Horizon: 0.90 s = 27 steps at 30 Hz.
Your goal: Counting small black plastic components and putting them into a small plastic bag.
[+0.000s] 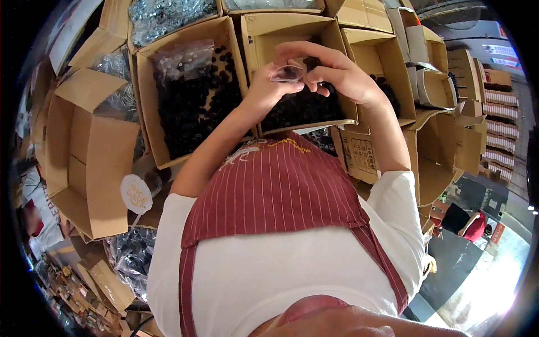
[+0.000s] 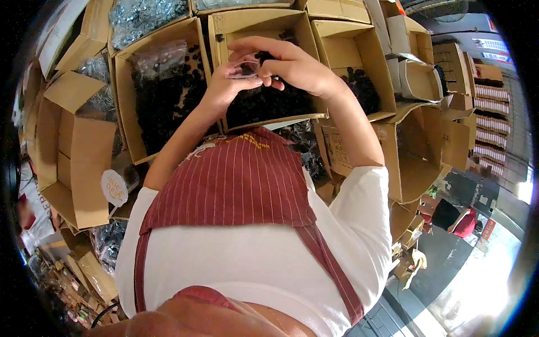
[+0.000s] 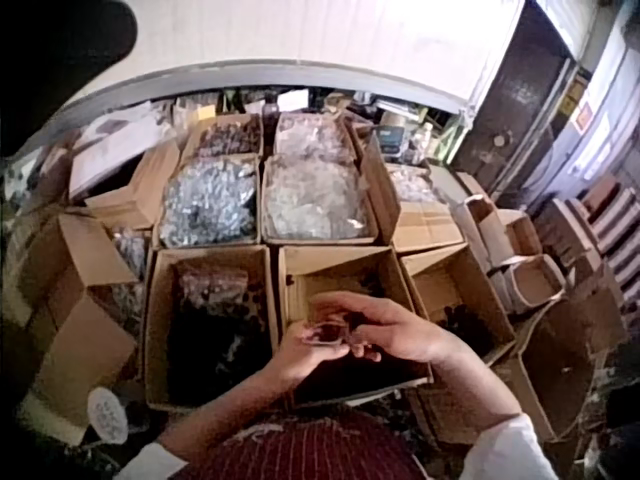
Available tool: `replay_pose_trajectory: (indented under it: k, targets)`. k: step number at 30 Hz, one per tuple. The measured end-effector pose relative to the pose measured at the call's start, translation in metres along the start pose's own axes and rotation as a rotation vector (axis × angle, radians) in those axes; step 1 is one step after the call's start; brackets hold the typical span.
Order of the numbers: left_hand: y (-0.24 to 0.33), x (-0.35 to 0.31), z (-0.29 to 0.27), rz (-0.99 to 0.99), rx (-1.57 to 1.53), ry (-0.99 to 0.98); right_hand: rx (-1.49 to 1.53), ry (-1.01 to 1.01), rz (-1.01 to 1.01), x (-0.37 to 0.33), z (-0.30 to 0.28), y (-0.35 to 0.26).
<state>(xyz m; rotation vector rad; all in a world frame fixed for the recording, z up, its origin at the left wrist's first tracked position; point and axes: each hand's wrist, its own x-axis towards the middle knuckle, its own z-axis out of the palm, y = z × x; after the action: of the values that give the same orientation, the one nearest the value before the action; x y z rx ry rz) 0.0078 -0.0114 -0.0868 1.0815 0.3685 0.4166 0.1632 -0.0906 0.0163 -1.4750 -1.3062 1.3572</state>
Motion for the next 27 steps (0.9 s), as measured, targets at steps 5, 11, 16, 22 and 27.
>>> replay_pose_trajectory:
  k: [5,11,16,22,27]
  targets:
    - [-0.002,0.004,-0.006,0.052,0.072,-0.076,-0.102,0.018,-0.109,0.001,0.004,0.002]
    - [-0.012,0.003,-0.010,0.055,0.144,0.019,-0.310,-0.036,-0.155,0.000,0.005,-0.014]
    - [-0.009,0.001,-0.009,0.127,0.209,-0.007,-0.455,-0.021,-0.226,0.007,0.006,-0.010]
    - [-0.003,-0.002,-0.004,0.214,0.013,0.046,-0.555,-0.039,-0.407,0.008,0.008,-0.008]
    - [-0.015,0.007,-0.009,0.345,0.297,0.012,-0.662,0.006,-0.479,0.013,0.008,-0.016]
